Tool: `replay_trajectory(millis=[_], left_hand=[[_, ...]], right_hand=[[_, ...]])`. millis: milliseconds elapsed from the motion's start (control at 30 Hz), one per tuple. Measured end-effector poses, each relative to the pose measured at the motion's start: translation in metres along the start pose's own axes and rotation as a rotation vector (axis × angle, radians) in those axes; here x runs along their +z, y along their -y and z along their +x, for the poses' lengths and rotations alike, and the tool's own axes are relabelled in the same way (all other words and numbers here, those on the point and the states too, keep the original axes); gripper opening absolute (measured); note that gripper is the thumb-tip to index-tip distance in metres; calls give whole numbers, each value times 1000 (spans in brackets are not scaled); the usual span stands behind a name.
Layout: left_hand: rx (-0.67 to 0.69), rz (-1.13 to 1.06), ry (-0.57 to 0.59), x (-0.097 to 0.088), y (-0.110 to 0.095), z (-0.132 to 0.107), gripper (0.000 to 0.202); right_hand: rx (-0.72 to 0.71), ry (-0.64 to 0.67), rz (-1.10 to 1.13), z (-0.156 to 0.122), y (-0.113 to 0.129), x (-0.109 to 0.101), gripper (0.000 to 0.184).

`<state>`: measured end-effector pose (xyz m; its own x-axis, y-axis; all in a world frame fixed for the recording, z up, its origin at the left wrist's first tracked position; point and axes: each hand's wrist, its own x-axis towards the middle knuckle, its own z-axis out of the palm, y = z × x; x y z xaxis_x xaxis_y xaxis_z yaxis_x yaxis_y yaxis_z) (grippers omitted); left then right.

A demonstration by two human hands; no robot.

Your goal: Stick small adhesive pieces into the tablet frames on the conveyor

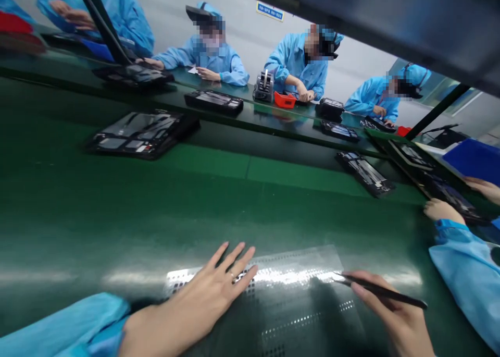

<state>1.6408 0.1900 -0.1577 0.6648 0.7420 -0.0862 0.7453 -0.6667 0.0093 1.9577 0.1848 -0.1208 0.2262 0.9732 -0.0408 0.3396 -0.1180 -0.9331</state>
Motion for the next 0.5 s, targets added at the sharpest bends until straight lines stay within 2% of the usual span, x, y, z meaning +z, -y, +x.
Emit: replay_trajectory(millis=[67,133,300,400,500], left_hand=[[15,-41,0,-9,-4,13,89],[22,-84,0,-15,-8,27,87],[20,-136,-11,-11,-12,49,76],[28,-146,-23,-11,-10,53,71],[38,-154,-36,-20,-9,49,63]], right_hand=[[19,24,69,-8,5,10,23],[16,73,95,-10,6,20,22],[-6,226,82,-3,6,49,28],[-5,221,63,-3,7,65,26],[-13,193,42,-5,7,71,24]])
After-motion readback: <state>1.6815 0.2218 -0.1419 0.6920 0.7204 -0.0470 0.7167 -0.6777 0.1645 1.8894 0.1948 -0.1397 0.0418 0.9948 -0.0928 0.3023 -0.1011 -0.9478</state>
